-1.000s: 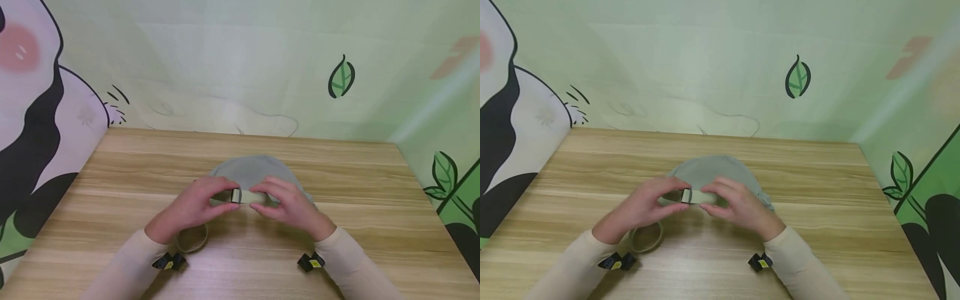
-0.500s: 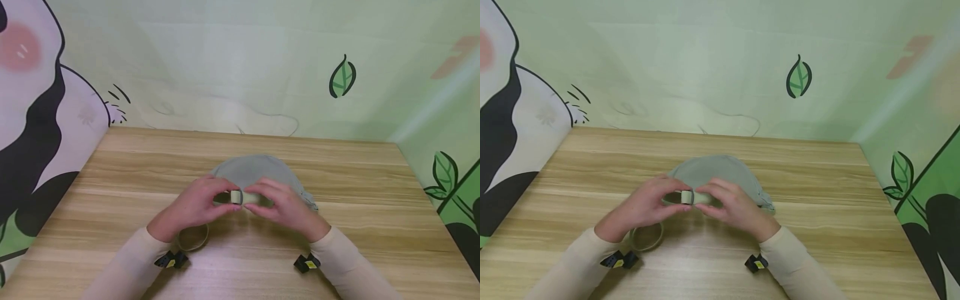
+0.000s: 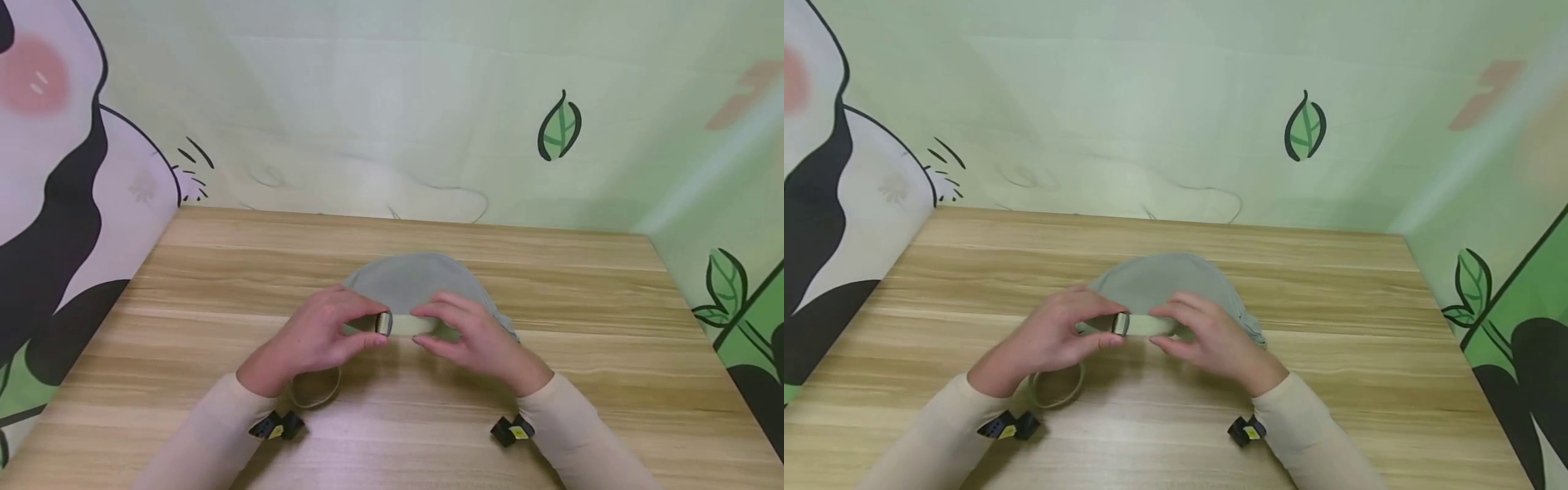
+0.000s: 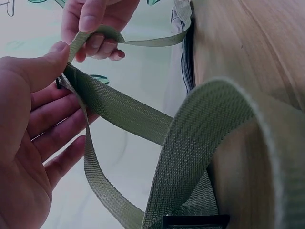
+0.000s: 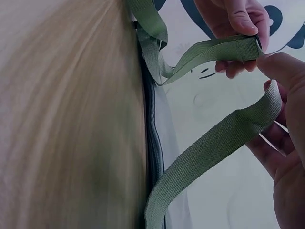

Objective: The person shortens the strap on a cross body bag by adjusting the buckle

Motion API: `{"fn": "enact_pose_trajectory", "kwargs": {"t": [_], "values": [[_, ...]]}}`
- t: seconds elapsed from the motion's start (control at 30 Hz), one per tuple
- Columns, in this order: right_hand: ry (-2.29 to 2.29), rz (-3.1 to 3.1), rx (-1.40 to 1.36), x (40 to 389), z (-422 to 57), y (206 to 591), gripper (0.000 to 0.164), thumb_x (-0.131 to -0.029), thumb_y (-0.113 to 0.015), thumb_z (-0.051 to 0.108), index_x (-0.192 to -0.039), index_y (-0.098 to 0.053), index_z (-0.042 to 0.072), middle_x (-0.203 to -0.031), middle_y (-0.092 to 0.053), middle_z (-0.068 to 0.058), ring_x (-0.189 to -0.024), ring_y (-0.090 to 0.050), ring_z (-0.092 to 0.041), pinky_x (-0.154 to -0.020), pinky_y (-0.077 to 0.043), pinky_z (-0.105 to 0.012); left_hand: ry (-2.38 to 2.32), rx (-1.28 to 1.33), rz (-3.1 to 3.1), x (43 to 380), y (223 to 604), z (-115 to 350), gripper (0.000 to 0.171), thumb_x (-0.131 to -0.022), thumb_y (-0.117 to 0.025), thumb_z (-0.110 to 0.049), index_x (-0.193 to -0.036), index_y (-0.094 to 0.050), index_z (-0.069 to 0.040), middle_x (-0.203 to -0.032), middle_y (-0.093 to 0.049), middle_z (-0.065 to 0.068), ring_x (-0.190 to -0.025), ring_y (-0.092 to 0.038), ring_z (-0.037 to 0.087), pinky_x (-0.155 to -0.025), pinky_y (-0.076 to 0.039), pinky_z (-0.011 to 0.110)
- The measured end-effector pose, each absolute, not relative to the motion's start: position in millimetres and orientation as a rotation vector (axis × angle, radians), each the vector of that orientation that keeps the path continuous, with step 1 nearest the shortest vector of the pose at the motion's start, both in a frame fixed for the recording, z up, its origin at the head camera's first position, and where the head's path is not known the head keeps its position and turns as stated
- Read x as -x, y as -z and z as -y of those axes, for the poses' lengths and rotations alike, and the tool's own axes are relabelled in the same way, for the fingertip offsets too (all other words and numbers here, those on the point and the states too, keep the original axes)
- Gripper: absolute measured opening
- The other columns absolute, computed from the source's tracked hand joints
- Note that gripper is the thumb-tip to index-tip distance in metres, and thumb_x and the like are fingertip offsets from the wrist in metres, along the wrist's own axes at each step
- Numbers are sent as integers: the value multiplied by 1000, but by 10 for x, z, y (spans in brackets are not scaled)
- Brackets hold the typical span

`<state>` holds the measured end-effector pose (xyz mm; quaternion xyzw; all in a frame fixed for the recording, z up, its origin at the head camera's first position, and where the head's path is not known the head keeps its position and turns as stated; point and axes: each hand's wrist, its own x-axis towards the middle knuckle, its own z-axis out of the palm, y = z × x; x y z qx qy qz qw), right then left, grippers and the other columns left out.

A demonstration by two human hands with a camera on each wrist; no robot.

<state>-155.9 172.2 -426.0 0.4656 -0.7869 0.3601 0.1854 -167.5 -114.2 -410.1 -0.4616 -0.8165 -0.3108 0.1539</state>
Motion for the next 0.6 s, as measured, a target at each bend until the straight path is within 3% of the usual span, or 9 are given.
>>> {"fn": "enact_pose_trajectory", "kwargs": {"t": [0.23, 0.43, 0.6], "values": [[-1007, 2168, -1341, 1573, -1664, 4244, 31, -104, -76, 28, -120, -75, 2, -105, -73, -4, -89, -67, -14, -80, -57, -23, 890, 1317, 2393, 1666, 4094, 1132, 36, -87, -92, -25, -117, -79, -11, -110, -82, -4, -101, -75, 17, -93, -61, 45], [-991, 2149, -1337, 1565, -1573, 4205, 30, -94, -85, 15, -119, -76, 1, -104, -73, -5, -89, -68, -15, -81, -59, -24, 854, 1305, 2455, 1655, 4063, 1112, 35, -89, -90, -29, -118, -79, -11, -111, -82, -4, -103, -75, 16, -97, -59, 44], [-994, 2206, -1321, 1557, -1521, 4207, 32, -92, -87, 12, -120, -75, 1, -107, -73, -5, -90, -68, -14, -82, -60, -25, 796, 1307, 2489, 1658, 4035, 1098, 30, -91, -88, -33, -114, -80, -15, -106, -81, -9, -94, -73, 9, -97, -59, 42]]}}
